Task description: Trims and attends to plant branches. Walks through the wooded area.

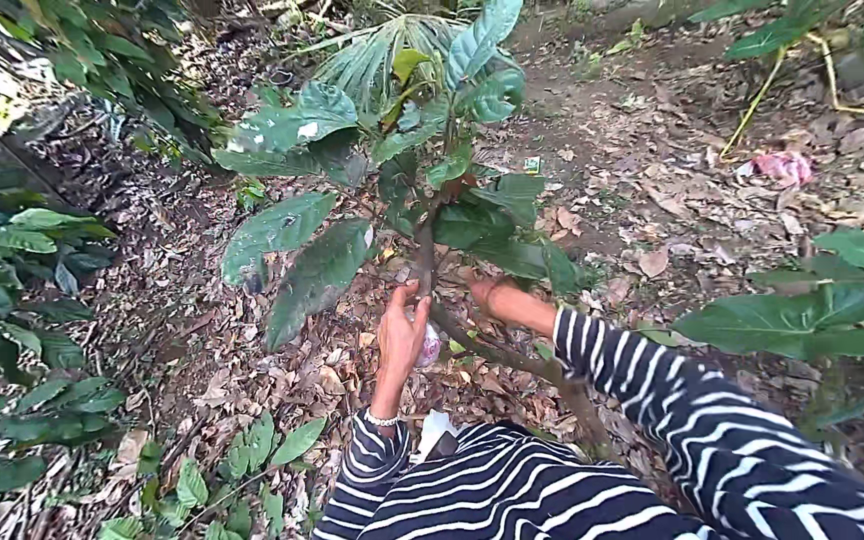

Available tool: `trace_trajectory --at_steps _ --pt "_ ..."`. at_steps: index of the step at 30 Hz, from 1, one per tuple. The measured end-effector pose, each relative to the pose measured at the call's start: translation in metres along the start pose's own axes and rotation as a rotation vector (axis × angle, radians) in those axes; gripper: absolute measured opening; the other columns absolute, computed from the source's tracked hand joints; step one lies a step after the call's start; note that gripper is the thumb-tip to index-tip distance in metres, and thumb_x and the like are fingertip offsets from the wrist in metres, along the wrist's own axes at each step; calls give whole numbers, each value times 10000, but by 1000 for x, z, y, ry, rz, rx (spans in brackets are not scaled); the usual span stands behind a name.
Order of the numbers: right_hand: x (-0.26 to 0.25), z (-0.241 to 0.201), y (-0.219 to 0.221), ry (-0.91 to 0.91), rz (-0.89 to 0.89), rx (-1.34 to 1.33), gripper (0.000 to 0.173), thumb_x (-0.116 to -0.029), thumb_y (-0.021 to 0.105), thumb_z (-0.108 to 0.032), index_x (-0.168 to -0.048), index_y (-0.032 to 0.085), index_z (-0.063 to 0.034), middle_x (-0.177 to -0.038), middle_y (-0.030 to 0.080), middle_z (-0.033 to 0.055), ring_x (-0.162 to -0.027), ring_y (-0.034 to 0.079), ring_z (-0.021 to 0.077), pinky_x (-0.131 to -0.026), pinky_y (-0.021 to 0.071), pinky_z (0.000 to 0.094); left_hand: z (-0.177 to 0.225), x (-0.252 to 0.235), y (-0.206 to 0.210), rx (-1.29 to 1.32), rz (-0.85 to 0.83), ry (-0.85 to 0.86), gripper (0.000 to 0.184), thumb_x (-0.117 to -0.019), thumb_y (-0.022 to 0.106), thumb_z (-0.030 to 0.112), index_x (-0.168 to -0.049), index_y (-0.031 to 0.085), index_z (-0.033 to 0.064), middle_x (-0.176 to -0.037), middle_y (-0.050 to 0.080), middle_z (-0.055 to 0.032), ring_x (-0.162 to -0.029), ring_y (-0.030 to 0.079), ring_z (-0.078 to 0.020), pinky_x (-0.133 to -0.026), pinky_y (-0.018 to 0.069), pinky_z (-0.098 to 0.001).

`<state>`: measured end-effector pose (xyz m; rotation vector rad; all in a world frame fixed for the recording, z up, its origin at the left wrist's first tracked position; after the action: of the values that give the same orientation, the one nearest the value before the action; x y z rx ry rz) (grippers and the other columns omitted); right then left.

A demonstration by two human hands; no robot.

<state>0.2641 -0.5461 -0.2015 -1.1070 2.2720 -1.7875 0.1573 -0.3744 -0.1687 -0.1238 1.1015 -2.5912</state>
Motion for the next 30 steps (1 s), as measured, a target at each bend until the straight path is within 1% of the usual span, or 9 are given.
trace_trajectory --at_steps 2,7,11,16,20,22,24,27,30 --pt "12 2 14 72 -24 -129 585 -974 655 -133 -1494 422 -3 -1175 661 320 -1075 652 520 -892 503 697 1 -1 1 17 -6 -7 419 -1040 582 320 -1391 599 92 -1260 702 -140 -1130 682 -320 -969 505 -595" --pt "40 -13 30 136 104 -425 448 -1124 386 -238 -1481 410 32 -1166 676 305 -1124 673 448 -1010 505 576 0 -7 3 87 -21 1 418 -1031 610 309 -1380 594 81 -1248 700 -148 -1112 686 -306 -956 518 -564" --pt "30 -27 36 135 239 -500 415 -1112 421 -210 -1444 427 39 -1062 693 296 -1020 699 465 -920 542 594 2 -8 4 101 -43 -19 435 -1037 601 298 -1411 554 80 -1193 702 -184 -1065 688 -329 -929 518 -565" --pt "5 -37 41 124 304 -465 398 -1097 473 -171 -1433 428 37 -1099 682 315 -1003 703 489 -864 564 618 3 -7 3 117 -26 -8 424 -1030 612 252 -1408 570 65 -1164 709 -179 -1020 692 -308 -909 525 -537" --pt "-30 -31 51 146 274 -430 554 -1026 584 -99 -1531 361 -57 -1111 689 312 -973 703 508 -823 560 660 -2 -14 10 45 -23 -33 411 -1048 577 260 -1405 580 57 -1223 699 -187 -1081 686 -341 -951 510 -571" --pt "-53 -18 52 208 170 -448 634 -995 631 -106 -1558 343 -67 -1222 655 326 -1085 670 520 -893 535 680 0 -18 13 39 -17 -25 419 -1041 581 275 -1401 581 60 -1207 700 -190 -1068 685 -350 -936 509 -585" --pt "-63 20 57 303 101 -520 568 -978 650 -126 -1494 450 6 -1399 551 337 -1257 569 525 -1002 469 708 14 -11 10 75 -2 6 420 -1011 610 266 -1368 576 48 -1154 691 -181 -1015 677 -323 -889 523 -553" --pt "-75 70 82 402 100 -552 586 -971 666 -141 -1470 435 59 -1394 540 357 -1263 566 525 -1013 469 695 9 -15 -1 39 -73 -2 454 -1019 612 281 -1404 559 47 -1211 689 -187 -1095 680 -320 -961 528 -549" --pt "-55 93 100 435 -78 -490 533 -1033 548 -245 -1459 453 60 -1408 551 322 -1303 564 461 -1060 456 639 3 -16 3 143 -79 -13 454 -1010 618 276 -1393 568 37 -1171 698 -173 -1067 681 -274 -958 527 -493"
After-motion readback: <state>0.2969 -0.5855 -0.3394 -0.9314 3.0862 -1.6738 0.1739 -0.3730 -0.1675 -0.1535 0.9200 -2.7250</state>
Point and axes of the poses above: each hand's wrist, its own x-axis away from the middle knuckle, its own y-axis out of the palm, z = x × y, the point moved 2 cm from there along -x, towards the middle knuckle
